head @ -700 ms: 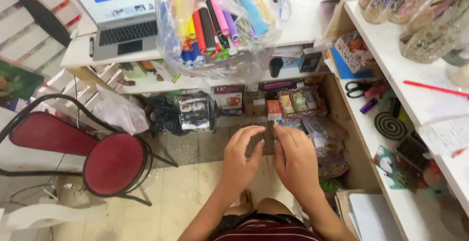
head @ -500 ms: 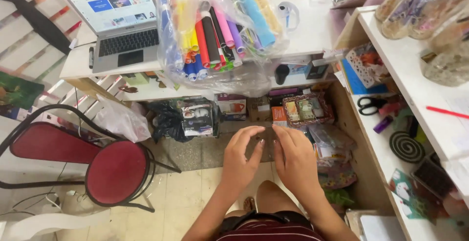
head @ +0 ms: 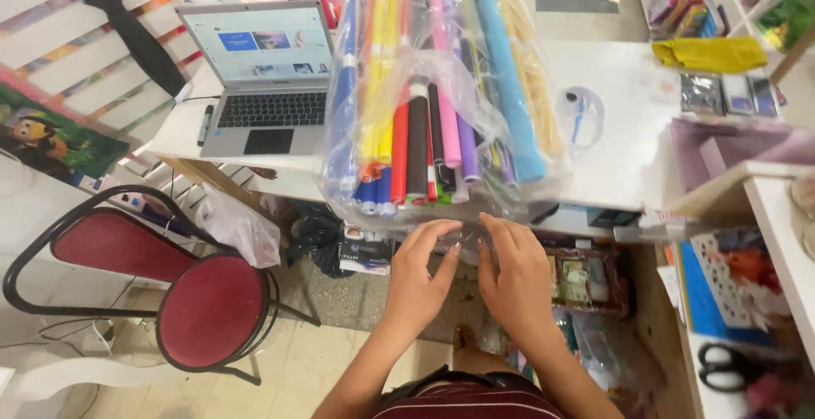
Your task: The person is inspecting and organizing rolls of colored paper at a shop counter, checking labels and repositioning items.
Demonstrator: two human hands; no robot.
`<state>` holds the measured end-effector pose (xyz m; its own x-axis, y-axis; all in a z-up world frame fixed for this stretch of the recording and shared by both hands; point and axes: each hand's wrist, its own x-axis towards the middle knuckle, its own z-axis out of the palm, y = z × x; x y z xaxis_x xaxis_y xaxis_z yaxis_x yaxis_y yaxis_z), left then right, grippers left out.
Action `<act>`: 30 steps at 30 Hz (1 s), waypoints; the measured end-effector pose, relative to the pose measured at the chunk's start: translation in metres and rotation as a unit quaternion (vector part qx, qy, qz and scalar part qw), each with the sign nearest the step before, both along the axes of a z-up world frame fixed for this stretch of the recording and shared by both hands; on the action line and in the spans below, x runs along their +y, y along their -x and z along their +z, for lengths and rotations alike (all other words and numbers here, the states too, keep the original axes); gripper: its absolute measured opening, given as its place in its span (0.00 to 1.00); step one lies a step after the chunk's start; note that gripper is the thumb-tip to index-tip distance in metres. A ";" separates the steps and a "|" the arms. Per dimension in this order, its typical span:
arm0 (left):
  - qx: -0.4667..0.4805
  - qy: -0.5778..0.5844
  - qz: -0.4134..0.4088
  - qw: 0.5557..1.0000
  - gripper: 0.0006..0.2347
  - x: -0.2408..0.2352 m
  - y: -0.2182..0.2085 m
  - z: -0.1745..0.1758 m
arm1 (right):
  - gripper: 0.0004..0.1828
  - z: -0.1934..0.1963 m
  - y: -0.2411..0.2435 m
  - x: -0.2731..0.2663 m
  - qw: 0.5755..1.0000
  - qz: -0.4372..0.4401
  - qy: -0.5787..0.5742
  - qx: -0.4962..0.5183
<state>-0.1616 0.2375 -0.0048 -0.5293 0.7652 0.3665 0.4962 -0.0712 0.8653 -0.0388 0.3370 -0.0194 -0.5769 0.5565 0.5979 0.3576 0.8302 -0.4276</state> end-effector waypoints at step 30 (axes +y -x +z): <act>-0.015 0.117 0.008 0.993 0.13 0.164 0.212 -0.023 | 0.18 -0.020 0.230 0.169 0.983 0.039 0.160 -0.081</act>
